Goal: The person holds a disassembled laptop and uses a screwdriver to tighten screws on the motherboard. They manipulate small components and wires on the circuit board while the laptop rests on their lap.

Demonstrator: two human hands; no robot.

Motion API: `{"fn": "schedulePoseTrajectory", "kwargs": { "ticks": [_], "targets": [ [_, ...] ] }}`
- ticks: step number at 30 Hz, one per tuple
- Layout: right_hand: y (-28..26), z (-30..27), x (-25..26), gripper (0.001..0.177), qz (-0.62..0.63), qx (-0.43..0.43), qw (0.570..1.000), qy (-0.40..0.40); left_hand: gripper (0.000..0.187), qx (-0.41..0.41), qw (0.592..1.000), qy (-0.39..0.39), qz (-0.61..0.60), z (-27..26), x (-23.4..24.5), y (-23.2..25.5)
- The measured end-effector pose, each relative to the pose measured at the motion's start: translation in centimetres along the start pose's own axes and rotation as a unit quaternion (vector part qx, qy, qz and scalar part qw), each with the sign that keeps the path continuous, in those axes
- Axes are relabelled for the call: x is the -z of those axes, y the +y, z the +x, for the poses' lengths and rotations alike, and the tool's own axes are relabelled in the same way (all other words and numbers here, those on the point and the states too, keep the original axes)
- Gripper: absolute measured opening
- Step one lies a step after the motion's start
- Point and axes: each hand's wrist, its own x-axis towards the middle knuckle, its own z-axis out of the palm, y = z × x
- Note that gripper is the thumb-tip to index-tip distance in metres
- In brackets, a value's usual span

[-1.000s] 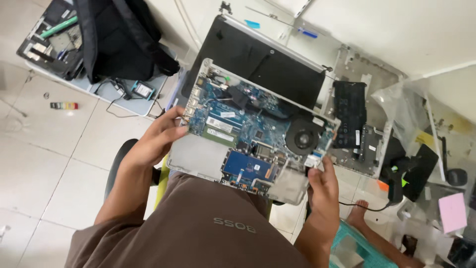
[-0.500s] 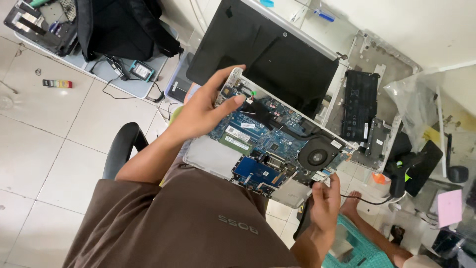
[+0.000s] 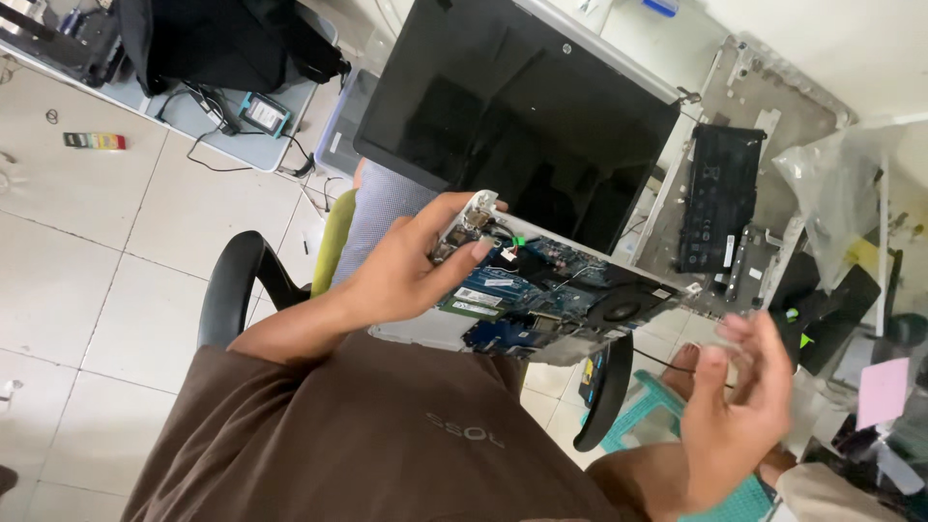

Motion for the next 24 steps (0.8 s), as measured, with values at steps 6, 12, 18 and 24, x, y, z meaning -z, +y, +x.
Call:
{"fn": "schedulePoseTrajectory", "kwargs": {
  "ticks": [6,12,18,24],
  "targets": [
    [-6.9,5.2,-4.0,0.029,0.022,0.241,0.954,-0.177,0.031,-0.047,0.999,-0.004,0.006,-1.0,-1.3,-0.9],
    [-7.6,4.5,-8.3,0.020,-0.035,0.371,0.924,-0.086,0.033,0.004,1.000,0.018,0.005,-1.8,-1.7,0.3],
    [-7.1,4.0,-8.8,0.019,-0.029,0.370,0.925,-0.078,0.035,0.052,0.999,0.004,0.005,-1.5,-1.5,1.4],
    [-6.7,4.4,-9.5,0.016,0.042,0.407,0.912,0.011,0.033,-0.077,0.991,0.063,-0.089,-1.1,-1.8,2.4]
  ]
}}
